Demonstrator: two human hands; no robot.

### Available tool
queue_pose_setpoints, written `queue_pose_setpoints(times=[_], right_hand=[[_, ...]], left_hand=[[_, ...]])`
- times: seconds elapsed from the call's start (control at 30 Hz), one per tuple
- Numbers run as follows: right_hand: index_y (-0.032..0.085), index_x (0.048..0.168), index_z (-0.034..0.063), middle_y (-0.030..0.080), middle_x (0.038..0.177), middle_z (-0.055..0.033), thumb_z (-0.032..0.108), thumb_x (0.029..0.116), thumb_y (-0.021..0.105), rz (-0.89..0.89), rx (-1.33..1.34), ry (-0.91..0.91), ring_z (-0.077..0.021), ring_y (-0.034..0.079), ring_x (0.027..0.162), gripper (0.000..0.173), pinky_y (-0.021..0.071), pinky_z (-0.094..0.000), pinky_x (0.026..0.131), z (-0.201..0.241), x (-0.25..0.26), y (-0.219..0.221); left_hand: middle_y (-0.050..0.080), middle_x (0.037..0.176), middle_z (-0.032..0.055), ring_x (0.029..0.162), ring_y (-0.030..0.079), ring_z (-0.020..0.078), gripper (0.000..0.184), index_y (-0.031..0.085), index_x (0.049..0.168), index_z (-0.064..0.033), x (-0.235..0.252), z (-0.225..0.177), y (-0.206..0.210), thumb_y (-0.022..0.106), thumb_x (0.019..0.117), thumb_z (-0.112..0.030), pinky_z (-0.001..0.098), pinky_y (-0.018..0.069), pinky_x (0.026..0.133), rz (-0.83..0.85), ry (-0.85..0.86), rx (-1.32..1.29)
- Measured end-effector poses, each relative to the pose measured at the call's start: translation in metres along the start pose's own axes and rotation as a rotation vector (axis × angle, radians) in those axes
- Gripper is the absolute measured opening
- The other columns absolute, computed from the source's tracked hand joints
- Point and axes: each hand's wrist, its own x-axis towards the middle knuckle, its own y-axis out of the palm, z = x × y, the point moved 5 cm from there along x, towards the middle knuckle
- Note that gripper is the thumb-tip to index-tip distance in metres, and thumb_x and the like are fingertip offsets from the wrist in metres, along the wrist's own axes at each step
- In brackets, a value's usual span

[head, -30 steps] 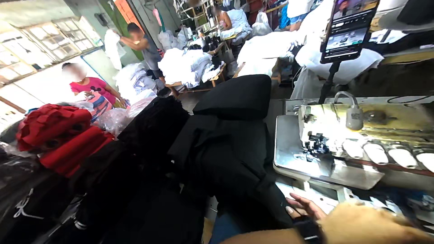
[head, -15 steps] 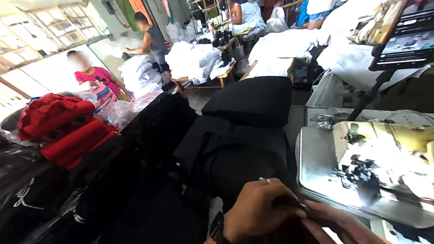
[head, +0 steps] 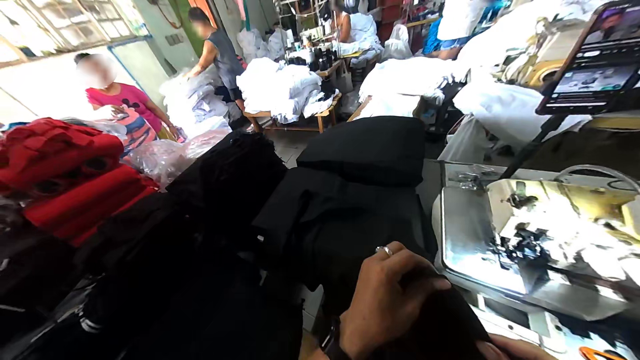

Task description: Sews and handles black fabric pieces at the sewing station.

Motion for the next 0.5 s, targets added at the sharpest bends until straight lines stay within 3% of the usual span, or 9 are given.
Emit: queue_pose_setpoints(times=[0.1,0.3,0.5], right_hand=[[0.072,0.099,-0.0060,0.076,0.098,0.0006,-0.001,0.0899,0.074,0.005,-0.002,-0.004,0.0015,0.070,0.092,0.011,0.0601,-0.0230,0.087,0.006,0.001,0.005],[0.071,0.097,-0.0113,0.076,0.092,-0.0071,0.002,0.0907,0.074,0.019,-0.043,0.010,0.0008,0.069,0.084,0.015,0.0587,-0.0202,0.081,0.015,0.001,0.009],[0.071,0.102,-0.0109,0.076,0.100,-0.0085,-0.001,0.0927,0.071,0.016,-0.064,-0.024,-0.0001,0.068,0.093,0.014,0.0570,-0.0208,0.087,0.013,-0.001,0.007]], left_hand=[[0.067,0.091,0.0106,0.082,0.064,0.0120,0.015,0.072,0.097,0.0026,-0.005,0.003,-0.011,0.074,0.0932,-0.012,0.0244,0.0552,0.075,-0.043,-0.006,0.007],[0.066,0.092,0.0107,0.083,0.064,0.0118,0.013,0.072,0.097,0.0024,-0.008,0.002,-0.022,0.074,0.0930,-0.010,0.0239,0.0547,0.075,-0.074,-0.009,0.011],[0.067,0.093,0.0108,0.084,0.064,0.0118,0.012,0.072,0.098,0.0027,-0.008,0.000,-0.022,0.072,0.0938,-0.009,0.0241,0.0552,0.077,-0.087,-0.007,0.007]])
